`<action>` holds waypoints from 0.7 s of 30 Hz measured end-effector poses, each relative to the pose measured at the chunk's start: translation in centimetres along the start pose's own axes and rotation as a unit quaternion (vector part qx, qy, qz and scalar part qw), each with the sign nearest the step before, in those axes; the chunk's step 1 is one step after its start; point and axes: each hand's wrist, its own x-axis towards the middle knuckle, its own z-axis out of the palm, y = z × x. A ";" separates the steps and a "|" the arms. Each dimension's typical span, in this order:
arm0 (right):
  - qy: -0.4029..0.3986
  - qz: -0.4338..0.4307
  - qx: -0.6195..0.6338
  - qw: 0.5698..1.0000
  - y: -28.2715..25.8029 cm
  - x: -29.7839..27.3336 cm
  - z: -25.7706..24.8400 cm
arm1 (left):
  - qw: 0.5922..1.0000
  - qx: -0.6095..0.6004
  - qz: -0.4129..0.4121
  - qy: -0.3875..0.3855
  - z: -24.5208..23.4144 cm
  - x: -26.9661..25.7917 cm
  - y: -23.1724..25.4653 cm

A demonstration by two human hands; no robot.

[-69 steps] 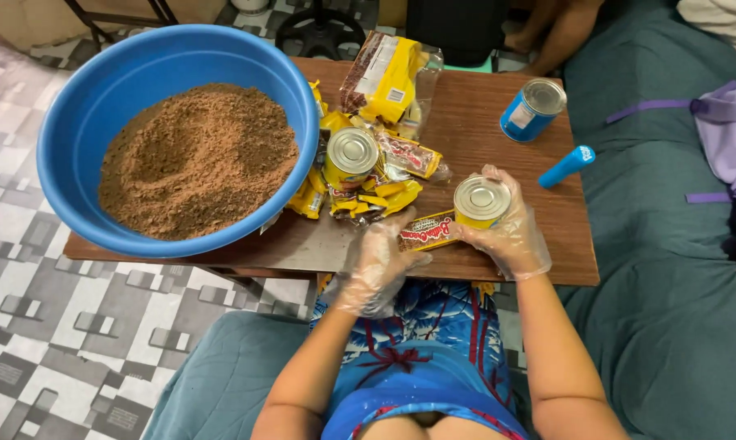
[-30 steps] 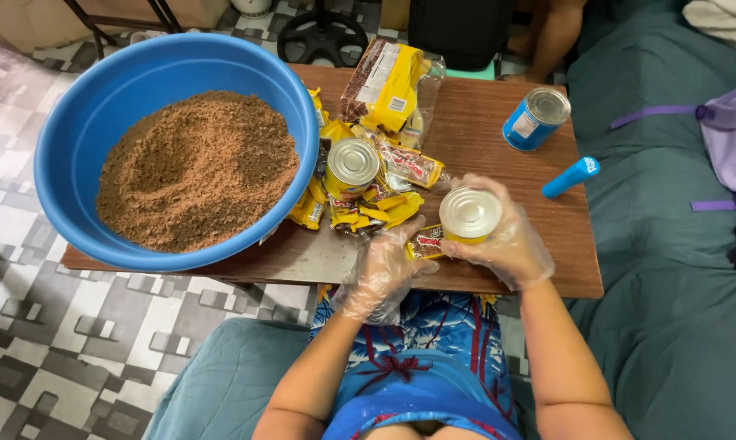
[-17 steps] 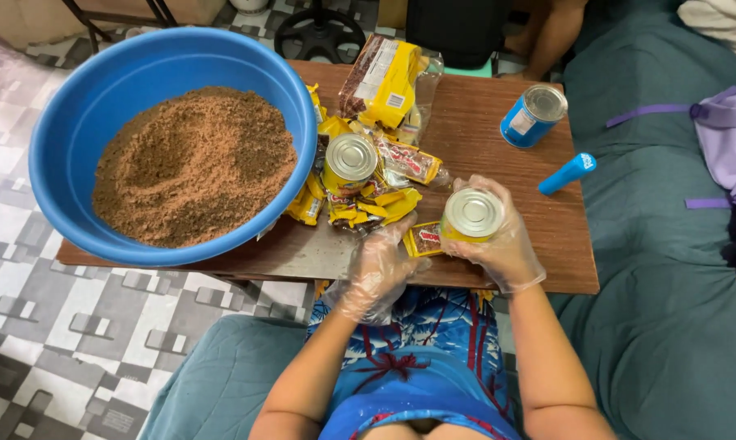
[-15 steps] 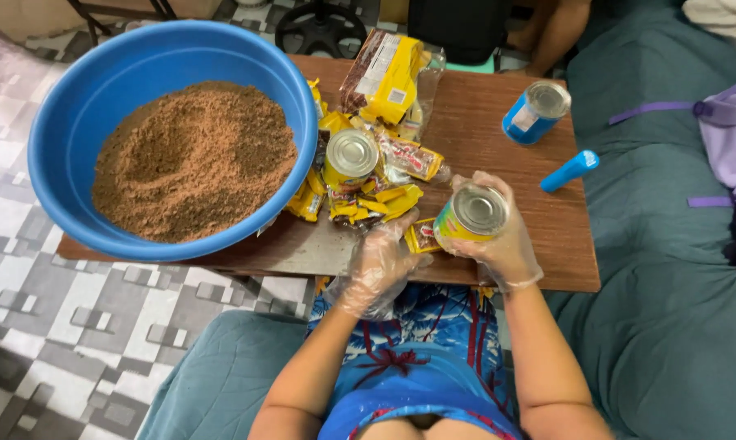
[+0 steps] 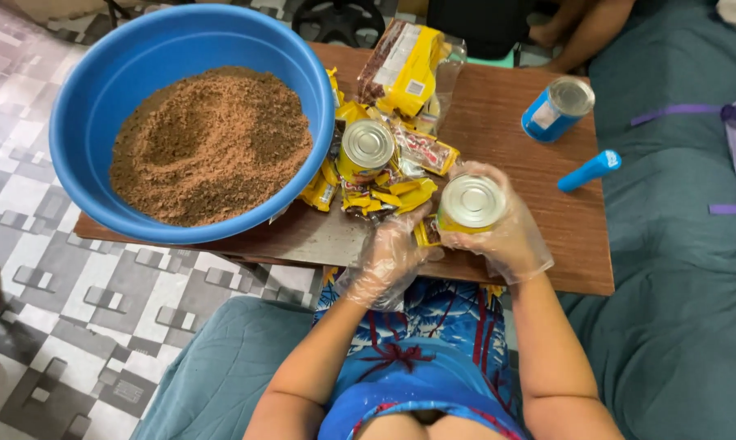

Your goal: The person is opening various ingredient packets and cans and mixing them into a large bowl of brown powder.

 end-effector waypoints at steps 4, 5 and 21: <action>0.016 -0.006 0.000 1.000 3.3 -0.9 0.6 | 0.999 0.021 -0.011 0.033 0.0 -0.3 2.2; 0.010 0.002 -0.021 1.000 2.7 -0.9 0.1 | 0.999 0.031 -0.003 0.024 -0.2 -0.1 2.8; -0.005 -0.036 -0.026 0.999 0.4 0.3 1.0 | 0.999 0.014 -0.027 0.026 -0.3 -0.1 1.8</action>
